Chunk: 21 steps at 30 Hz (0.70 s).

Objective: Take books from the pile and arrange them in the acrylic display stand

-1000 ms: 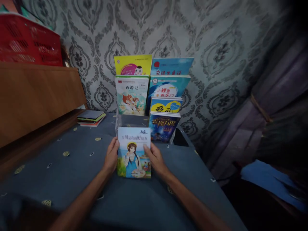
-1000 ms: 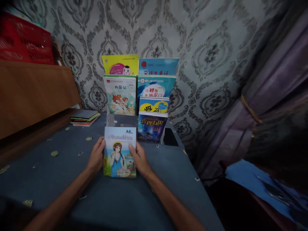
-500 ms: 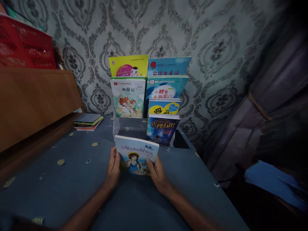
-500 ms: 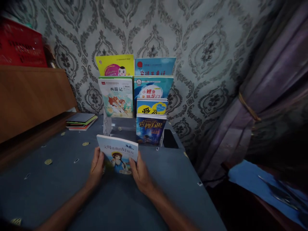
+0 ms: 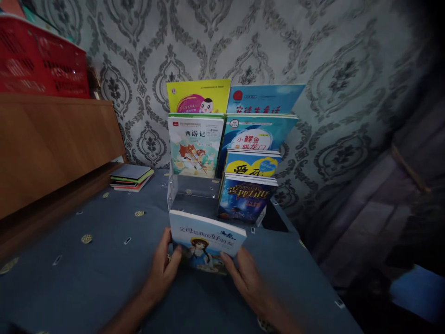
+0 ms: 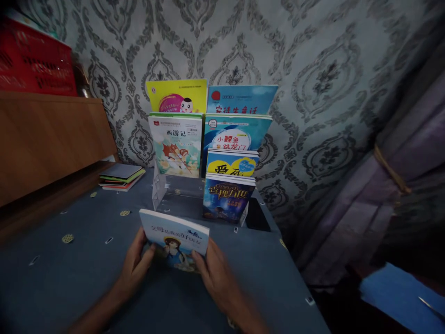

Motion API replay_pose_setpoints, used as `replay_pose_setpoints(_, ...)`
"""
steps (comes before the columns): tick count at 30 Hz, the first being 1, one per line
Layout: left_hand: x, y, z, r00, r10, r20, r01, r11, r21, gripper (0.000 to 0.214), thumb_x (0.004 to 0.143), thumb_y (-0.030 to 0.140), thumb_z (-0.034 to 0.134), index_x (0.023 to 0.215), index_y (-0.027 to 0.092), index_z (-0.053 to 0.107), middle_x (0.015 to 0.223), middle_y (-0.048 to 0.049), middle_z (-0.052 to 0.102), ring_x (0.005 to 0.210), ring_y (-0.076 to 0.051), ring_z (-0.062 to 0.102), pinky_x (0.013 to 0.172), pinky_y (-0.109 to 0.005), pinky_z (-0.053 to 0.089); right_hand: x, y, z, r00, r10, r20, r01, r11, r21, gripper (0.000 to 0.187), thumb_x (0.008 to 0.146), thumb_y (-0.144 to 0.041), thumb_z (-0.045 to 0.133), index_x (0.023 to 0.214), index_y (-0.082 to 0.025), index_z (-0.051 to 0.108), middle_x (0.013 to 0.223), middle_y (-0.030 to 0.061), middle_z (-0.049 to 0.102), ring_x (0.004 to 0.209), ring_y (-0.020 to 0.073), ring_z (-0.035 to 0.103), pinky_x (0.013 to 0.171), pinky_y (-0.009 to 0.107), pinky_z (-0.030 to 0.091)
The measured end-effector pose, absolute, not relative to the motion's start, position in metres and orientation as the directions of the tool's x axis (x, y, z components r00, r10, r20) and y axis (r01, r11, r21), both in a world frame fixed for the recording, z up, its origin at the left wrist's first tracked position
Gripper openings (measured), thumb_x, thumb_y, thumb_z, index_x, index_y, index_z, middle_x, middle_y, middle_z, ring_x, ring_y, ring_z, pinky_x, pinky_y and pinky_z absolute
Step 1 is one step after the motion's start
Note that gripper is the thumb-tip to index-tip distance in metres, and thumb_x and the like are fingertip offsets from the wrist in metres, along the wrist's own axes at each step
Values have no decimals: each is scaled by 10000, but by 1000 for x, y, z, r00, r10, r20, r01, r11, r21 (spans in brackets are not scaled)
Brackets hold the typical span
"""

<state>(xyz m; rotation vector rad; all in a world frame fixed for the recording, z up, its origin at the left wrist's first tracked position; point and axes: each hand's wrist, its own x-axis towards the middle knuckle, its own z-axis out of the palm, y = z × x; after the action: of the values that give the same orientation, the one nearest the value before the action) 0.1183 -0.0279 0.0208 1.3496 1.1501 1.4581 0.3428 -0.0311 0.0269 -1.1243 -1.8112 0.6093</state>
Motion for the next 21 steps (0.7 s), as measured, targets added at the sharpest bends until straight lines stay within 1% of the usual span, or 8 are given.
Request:
replay_pose_setpoints(2, 118, -27, 27, -98, 960, 261, 55, -257, 965, 245, 823, 365, 684, 1021, 223, 665, 1002, -68, 695, 1077, -282, 603, 833, -298, 515, 347, -31, 39, -243, 877, 416, 439, 481, -759, 352, 1009, -468, 465, 1198, -248, 664, 1063, 96, 743, 954, 263, 712, 837, 383, 614)
replay_pose_setpoints(4, 119, -26, 33, -111, 958, 266, 83, -257, 963, 224, 821, 379, 677, 983, 224, 672, 908, -57, 679, 1015, -270, 608, 786, -286, 508, 350, -30, 48, -276, 876, 395, 421, 479, -770, 324, 1015, -451, 460, 1152, -248, 671, 930, 72, 741, 796, 233, 711, 725, 346, 613)
replay_pose_setpoints(6, 120, -24, 37, -108, 957, 269, 98, -259, 961, 212, 810, 379, 678, 954, 224, 670, 863, -49, 667, 960, -256, 608, 763, -279, 496, 351, -29, 52, -276, 882, 383, 402, 468, -787, 312, 1015, -443, 467, 1160, -241, 655, 822, 48, 722, 656, 207, 677, 632, 326, 592)
replay_pose_setpoints(7, 120, -23, 38, -103, 958, 269, 105, -258, 960, 208, 804, 374, 681, 946, 222, 667, 858, -47, 665, 934, -248, 607, 755, -277, 490, 350, -28, 53, -263, 886, 381, 393, 459, -797, 309, 1012, -442, 473, 1172, -236, 639, 797, 43, 714, 618, 201, 664, 599, 321, 582)
replay_pose_setpoints(10, 118, -20, 39, -83, 961, 264, 123, -253, 960, 197, 798, 356, 679, 935, 215, 655, 854, -45, 658, 869, -228, 597, 710, -267, 468, 348, -27, 53, -215, 900, 380, 382, 436, -815, 283, 1008, -442, 478, 1156, -227, 587, 793, 51, 707, 611, 208, 669, 561, 318, 569)
replay_pose_setpoints(13, 114, -16, 39, -51, 961, 271, 166, -259, 951, 150, 815, 332, 657, 907, 215, 637, 818, -32, 638, 787, -199, 567, 647, -252, 427, 346, -26, 50, -205, 904, 374, 390, 426, -816, 242, 1015, -440, 458, 1116, -238, 545, 784, 51, 699, 602, 207, 673, 541, 311, 559)
replay_pose_setpoints(17, 109, -6, 39, -23, 946, 323, 303, -302, 904, 105, 835, 313, 604, 874, 216, 600, 744, 0, 598, 683, -162, 518, 608, -249, 374, 343, -18, 47, -189, 898, 397, 443, 439, -782, 246, 1008, -438, 463, 1132, -232, 514, 763, 50, 693, 619, 219, 687, 540, 310, 540)
replay_pose_setpoints(21, 104, 9, 40, -6, 932, 363, 401, -330, 854, 83, 830, 298, 576, 860, 224, 553, 677, 29, 545, 619, -146, 497, 584, -252, 335, 338, -1, 48, -195, 879, 435, 473, 473, -744, 253, 1005, -427, 442, 1120, -217, 521, 751, 46, 672, 617, 217, 679, 546, 310, 527)
